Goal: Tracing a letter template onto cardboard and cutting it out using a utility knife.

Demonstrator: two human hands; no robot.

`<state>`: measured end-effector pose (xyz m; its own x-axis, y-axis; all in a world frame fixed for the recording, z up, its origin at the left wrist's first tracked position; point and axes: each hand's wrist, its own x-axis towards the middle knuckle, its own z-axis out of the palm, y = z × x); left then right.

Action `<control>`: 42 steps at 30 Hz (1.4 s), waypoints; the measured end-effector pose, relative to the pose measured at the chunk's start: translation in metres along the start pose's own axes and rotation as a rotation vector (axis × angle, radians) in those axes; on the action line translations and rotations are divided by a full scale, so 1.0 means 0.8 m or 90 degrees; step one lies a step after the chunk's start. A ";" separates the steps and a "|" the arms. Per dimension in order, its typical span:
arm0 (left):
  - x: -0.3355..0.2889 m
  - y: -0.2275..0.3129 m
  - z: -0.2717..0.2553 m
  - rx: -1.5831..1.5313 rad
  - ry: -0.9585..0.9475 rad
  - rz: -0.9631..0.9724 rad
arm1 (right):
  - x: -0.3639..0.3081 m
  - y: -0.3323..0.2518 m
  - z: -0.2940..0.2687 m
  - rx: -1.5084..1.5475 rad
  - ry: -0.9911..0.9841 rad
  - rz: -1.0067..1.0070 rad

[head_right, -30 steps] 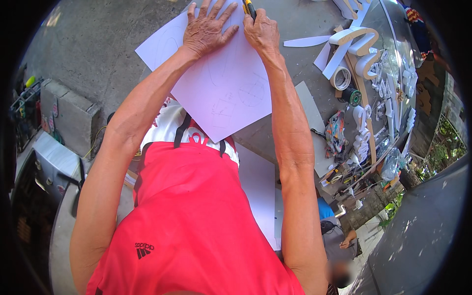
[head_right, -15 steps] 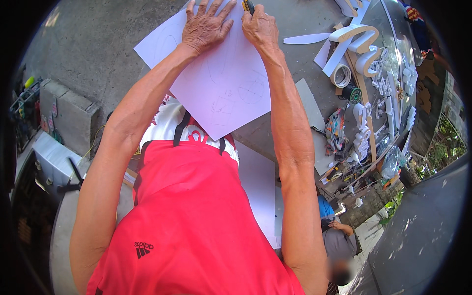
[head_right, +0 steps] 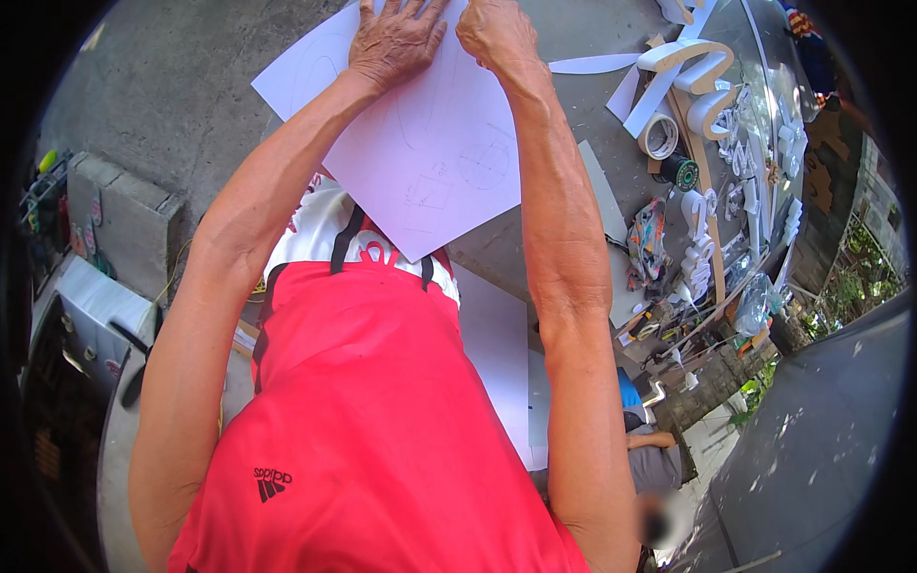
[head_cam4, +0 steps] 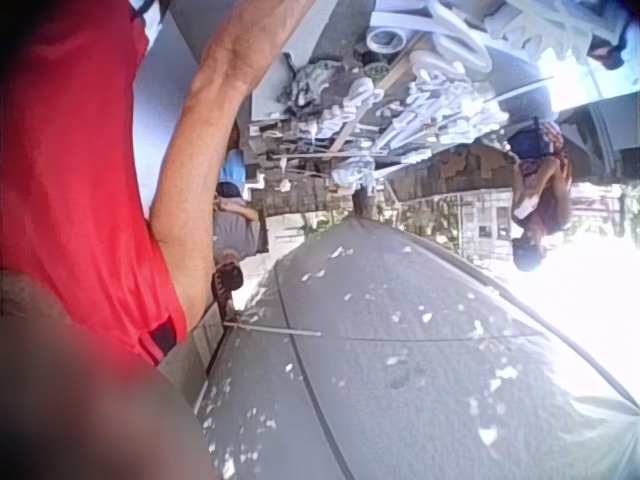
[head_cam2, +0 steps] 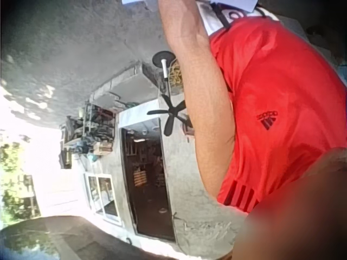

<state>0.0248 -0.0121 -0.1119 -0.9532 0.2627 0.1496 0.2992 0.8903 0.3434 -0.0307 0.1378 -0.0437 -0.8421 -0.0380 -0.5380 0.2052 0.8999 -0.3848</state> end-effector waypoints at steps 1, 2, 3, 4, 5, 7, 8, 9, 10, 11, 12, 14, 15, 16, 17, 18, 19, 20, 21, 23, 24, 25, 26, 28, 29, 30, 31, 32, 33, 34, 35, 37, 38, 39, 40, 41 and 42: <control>-0.001 0.000 0.000 -0.001 0.001 -0.002 | 0.002 0.001 0.003 -0.028 0.033 -0.026; -0.002 0.000 0.000 -0.004 -0.001 -0.003 | 0.005 0.003 0.005 -0.031 0.033 -0.027; -0.002 0.000 -0.001 -0.007 -0.004 -0.005 | 0.006 0.005 0.006 -0.040 0.029 -0.028; -0.003 0.000 0.001 -0.008 -0.002 -0.007 | 0.006 0.003 0.005 -0.050 0.026 -0.030; -0.004 -0.001 0.002 -0.008 0.008 -0.005 | 0.005 0.002 0.005 -0.053 0.025 -0.032; -0.006 -0.003 0.005 -0.009 0.020 -0.004 | 0.004 0.001 0.005 -0.040 0.006 -0.014; -0.005 -0.004 0.006 -0.008 0.021 -0.001 | 0.004 0.000 0.007 -0.042 0.005 -0.015; -0.004 -0.003 0.005 -0.009 0.021 0.004 | 0.005 0.004 0.011 -0.066 0.030 -0.036; -0.003 -0.001 0.004 -0.011 0.022 0.004 | 0.008 0.008 0.013 -0.089 0.055 -0.056; -0.003 0.001 0.004 -0.014 0.015 0.004 | 0.011 0.013 0.013 -0.090 0.055 -0.055; -0.003 0.000 0.002 -0.015 0.008 0.002 | 0.011 0.013 0.013 -0.081 0.045 -0.044; -0.003 0.001 0.000 -0.021 0.004 -0.006 | 0.011 0.012 0.014 -0.072 0.032 -0.034; -0.002 0.001 0.000 -0.026 0.001 -0.014 | 0.010 0.011 0.013 -0.075 0.030 -0.034; -0.002 0.000 0.000 -0.027 0.001 -0.016 | 0.010 0.009 0.012 -0.078 0.028 -0.034; -0.003 0.000 -0.001 -0.023 0.001 -0.016 | 0.008 0.008 0.013 -0.078 0.027 -0.034; -0.002 0.000 -0.001 -0.020 0.002 -0.015 | 0.008 0.010 0.015 -0.097 0.037 -0.044; -0.001 0.000 -0.002 -0.021 0.001 -0.015 | 0.009 0.013 0.016 -0.115 0.048 -0.053; -0.001 0.001 -0.002 -0.022 -0.001 -0.013 | 0.010 0.015 0.016 -0.116 0.047 -0.053; -0.001 0.001 -0.003 -0.023 -0.005 -0.012 | 0.009 0.014 0.016 -0.107 0.049 -0.045; -0.002 0.001 -0.004 -0.020 -0.008 -0.012 | 0.006 0.014 0.016 -0.098 0.050 -0.037; -0.003 0.000 -0.003 -0.017 -0.011 -0.012 | 0.003 0.014 0.017 -0.105 0.055 -0.038; -0.003 0.000 -0.003 -0.017 -0.011 -0.013 | 0.002 0.014 0.018 -0.113 0.060 -0.038; -0.002 -0.001 -0.002 -0.018 -0.010 -0.014 | 0.001 0.013 0.018 -0.113 0.059 -0.038; -0.002 0.000 -0.001 -0.021 -0.009 -0.014 | 0.002 0.017 0.019 -0.114 0.053 -0.033; -0.002 0.000 0.000 -0.014 -0.004 -0.011 | 0.002 0.018 0.020 -0.115 0.053 -0.032; -0.002 0.000 0.000 -0.006 0.000 -0.009 | 0.001 0.020 0.022 -0.116 0.061 -0.045; -0.002 0.001 0.001 -0.007 0.000 -0.008 | 0.001 0.022 0.023 -0.118 0.069 -0.058; -0.002 0.001 0.001 -0.010 0.004 -0.007 | 0.001 0.024 0.023 -0.118 0.069 -0.057; -0.002 0.001 0.001 -0.012 0.009 -0.006 | -0.001 0.024 0.023 -0.107 0.066 -0.056; -0.002 0.000 0.002 -0.013 0.009 -0.006 | -0.002 0.024 0.024 -0.096 0.064 -0.056; -0.002 0.000 0.002 -0.019 0.011 -0.006 | -0.003 0.025 0.024 -0.096 0.064 -0.055; -0.002 0.000 0.001 -0.027 0.011 -0.007 | -0.006 0.027 0.027 -0.117 0.098 -0.085; -0.001 0.000 0.001 -0.023 0.010 -0.008 | -0.006 0.029 0.028 -0.117 0.098 -0.084; -0.001 0.000 0.001 -0.020 0.010 -0.008 | -0.007 0.027 0.027 -0.111 0.092 -0.078; -0.001 0.000 0.001 -0.020 0.010 -0.008 | -0.008 0.026 0.026 -0.105 0.085 -0.073; -0.001 0.000 0.001 -0.020 0.015 -0.007 | -0.010 0.024 0.026 -0.105 0.086 -0.072; -0.001 0.000 0.001 -0.022 0.020 -0.007 | -0.011 0.026 0.028 -0.101 0.093 -0.081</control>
<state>0.0259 -0.0121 -0.1129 -0.9545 0.2412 0.1751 0.2913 0.8796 0.3762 -0.0077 0.1471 -0.0634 -0.9218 -0.1021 -0.3739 0.0221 0.9493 -0.3137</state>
